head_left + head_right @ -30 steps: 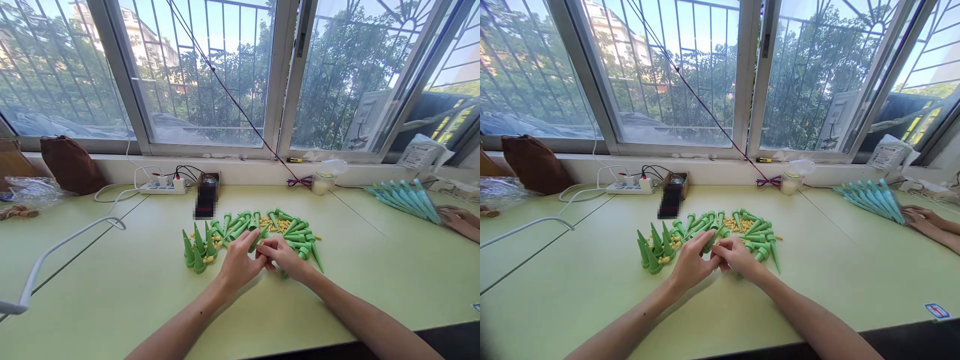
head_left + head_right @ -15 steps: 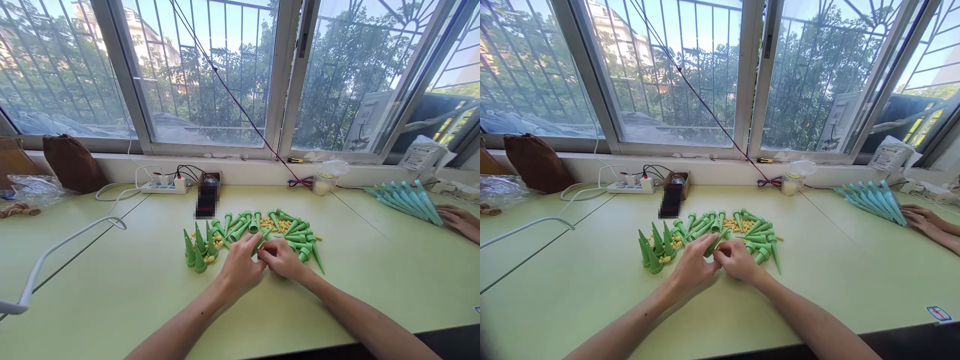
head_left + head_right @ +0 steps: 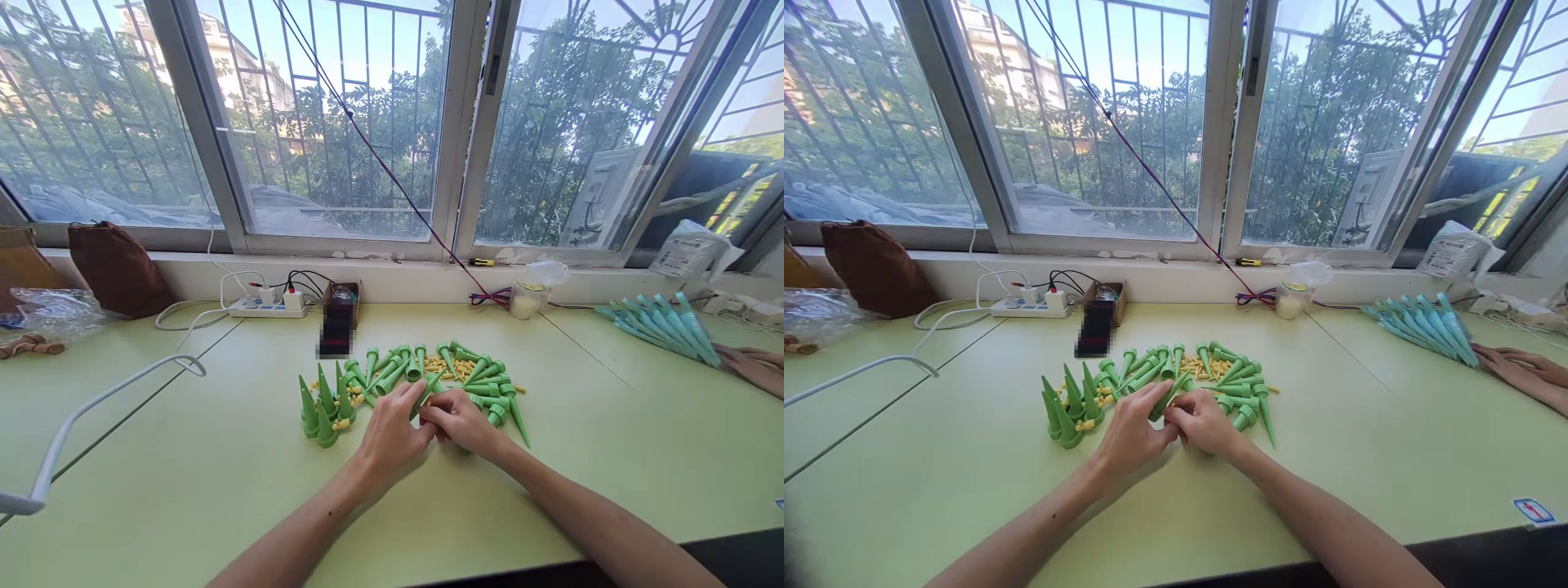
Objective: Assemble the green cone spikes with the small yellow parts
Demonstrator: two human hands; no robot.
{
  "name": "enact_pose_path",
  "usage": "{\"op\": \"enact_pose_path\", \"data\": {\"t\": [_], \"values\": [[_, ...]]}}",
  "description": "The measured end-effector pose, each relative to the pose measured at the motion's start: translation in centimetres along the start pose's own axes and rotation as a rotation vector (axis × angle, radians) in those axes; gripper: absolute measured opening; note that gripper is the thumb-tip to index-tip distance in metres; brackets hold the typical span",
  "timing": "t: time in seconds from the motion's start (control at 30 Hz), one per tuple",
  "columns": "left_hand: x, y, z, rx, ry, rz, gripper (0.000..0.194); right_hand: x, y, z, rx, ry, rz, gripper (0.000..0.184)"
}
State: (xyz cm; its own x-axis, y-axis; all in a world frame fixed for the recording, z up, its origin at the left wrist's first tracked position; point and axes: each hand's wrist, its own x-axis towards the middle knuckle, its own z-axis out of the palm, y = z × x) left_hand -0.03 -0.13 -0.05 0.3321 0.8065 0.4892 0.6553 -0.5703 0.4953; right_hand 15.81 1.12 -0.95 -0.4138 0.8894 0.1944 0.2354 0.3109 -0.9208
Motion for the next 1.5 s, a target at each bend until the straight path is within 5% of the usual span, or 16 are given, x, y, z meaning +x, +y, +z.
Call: {"op": "enact_pose_path", "data": {"t": [0.3, 0.47, 0.8, 1.13, 1.5], "values": [[0.15, 0.10, 0.12, 0.016, 0.073, 0.037, 0.017, 0.29, -0.16, 0.04, 0.481, -0.067, 0.225, 0.028], [0.14, -0.07, 0.17, 0.000, 0.070, 0.036, 0.022, 0.25, -0.16, -0.05, 0.560, -0.096, 0.270, 0.029], [0.14, 0.27, -0.13, -0.035, 0.020, 0.003, 0.017, 0.18, 0.03, 0.13, 0.333, -0.064, 0.181, 0.033], [0.24, 0.49, -0.36, -0.022, -0.060, -0.019, 0.023, -0.12, 0.28, -0.02, -0.083, 0.013, -0.064, 0.036], [0.22, -0.05, 0.12, -0.024, -0.056, -0.057, 0.030, 0.07, -0.19, 0.01, -0.200, 0.085, -0.077, 0.036]]}}
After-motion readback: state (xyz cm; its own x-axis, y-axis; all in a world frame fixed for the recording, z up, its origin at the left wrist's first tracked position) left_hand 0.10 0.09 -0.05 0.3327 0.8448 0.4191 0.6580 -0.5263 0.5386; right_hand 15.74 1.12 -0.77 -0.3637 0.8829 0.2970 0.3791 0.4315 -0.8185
